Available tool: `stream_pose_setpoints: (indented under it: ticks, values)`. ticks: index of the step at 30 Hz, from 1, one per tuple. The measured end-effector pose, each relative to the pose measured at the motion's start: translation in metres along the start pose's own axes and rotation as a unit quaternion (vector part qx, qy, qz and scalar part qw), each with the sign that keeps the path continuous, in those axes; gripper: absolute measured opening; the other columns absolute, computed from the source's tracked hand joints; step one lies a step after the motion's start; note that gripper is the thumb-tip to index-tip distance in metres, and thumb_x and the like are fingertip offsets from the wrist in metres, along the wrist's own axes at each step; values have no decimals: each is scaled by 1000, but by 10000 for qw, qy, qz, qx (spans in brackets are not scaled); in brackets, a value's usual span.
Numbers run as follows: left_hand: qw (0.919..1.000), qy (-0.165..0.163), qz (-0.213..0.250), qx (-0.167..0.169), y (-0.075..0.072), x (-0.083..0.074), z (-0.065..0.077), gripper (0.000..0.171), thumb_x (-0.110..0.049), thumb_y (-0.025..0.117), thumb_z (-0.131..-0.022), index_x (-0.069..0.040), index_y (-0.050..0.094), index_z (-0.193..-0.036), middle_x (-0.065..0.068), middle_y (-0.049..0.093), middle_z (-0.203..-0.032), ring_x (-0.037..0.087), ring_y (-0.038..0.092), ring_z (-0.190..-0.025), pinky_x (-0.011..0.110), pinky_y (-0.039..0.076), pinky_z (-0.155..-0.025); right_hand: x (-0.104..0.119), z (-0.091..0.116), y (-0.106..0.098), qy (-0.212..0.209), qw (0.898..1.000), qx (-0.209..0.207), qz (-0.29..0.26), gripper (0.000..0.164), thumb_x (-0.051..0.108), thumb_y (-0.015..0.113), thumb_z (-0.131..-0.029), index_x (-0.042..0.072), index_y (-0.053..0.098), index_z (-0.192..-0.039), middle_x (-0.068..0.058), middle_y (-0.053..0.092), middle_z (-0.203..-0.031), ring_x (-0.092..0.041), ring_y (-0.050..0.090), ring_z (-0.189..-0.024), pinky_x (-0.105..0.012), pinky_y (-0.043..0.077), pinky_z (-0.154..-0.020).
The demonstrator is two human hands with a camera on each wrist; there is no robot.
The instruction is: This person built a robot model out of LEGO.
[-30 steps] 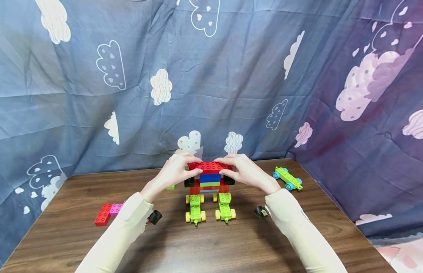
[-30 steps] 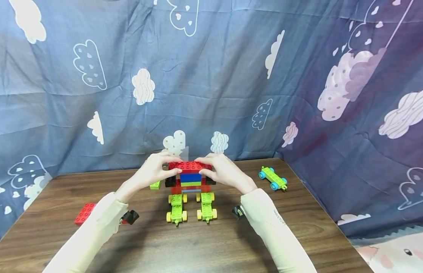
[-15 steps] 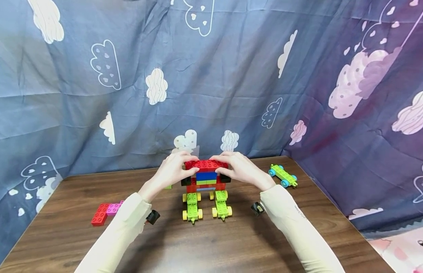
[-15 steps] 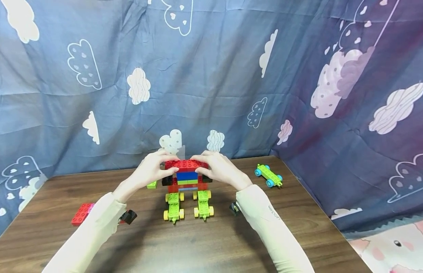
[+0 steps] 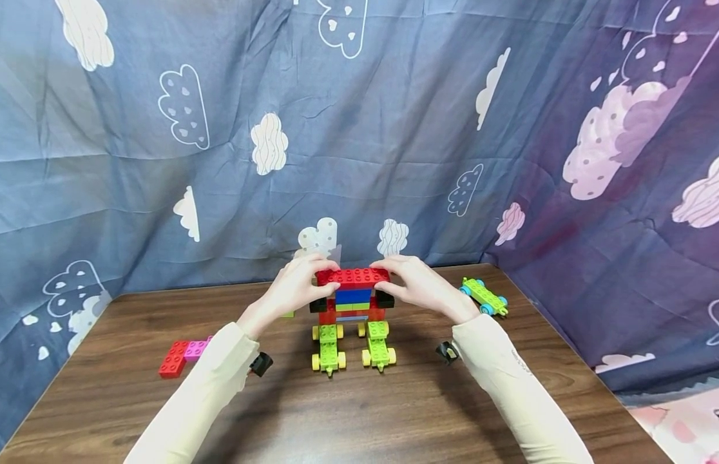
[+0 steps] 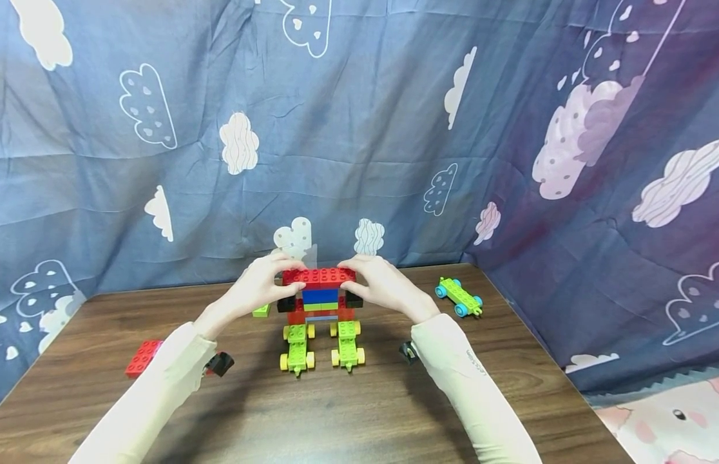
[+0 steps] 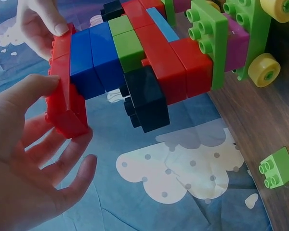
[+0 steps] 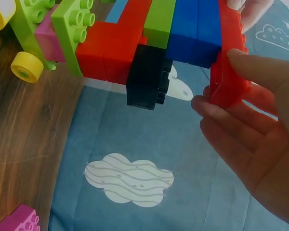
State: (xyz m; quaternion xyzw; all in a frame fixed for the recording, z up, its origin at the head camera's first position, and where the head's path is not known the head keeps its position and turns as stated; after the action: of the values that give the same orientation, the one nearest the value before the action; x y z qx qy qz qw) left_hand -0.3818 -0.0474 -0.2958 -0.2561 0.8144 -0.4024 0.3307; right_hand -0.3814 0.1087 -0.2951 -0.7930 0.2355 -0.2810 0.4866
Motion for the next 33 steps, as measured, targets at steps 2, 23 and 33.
stream_pose_setpoints:
  ticks: [2, 23, 33]
  values:
    - [10000, -1, -7, 15, 0, 1, -1, 23, -27, 73, -89, -14, 73, -107, 0, 64, -90, 15, 53, -75, 24, 41, -59, 1, 0, 0, -55, 10000, 1, 31, 38, 26, 71, -92, 9, 66, -125, -7, 71, -114, -18, 66, -98, -38, 56, -91]
    - [9996, -48, 262, 20, -21, 20, 19, 41, -32, 77, -86, -11, 69, -121, 7, 69, -117, 23, 66, -100, 42, 56, -87, -4, -1, 0, 137, 9998, 95, -104, 39, 24, 74, -89, 11, 66, -126, -5, 70, -114, -18, 64, -99, -39, 56, -92]
    - [9983, -90, -157, -551, -53, 63, 61, 32, -22, 79, -84, -7, 72, -111, 7, 72, -101, 23, 66, -91, 41, 54, -81, -6, -3, 3, 223, 9994, 185, -186, 41, 25, 73, -90, 13, 65, -128, -4, 70, -114, -16, 62, -98, -37, 56, -91]
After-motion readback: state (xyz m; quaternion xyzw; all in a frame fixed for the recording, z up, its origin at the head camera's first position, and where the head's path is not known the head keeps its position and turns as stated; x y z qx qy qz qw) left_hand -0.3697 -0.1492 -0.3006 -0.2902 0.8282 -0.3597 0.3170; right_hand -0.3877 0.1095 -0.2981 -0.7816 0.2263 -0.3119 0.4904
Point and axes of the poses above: each hand's wrist, its own z-axis away from the middle knuckle, its own y-axis out of the palm, x = y × z, the point moved 10 cm from there along -z, towards the middle knuckle
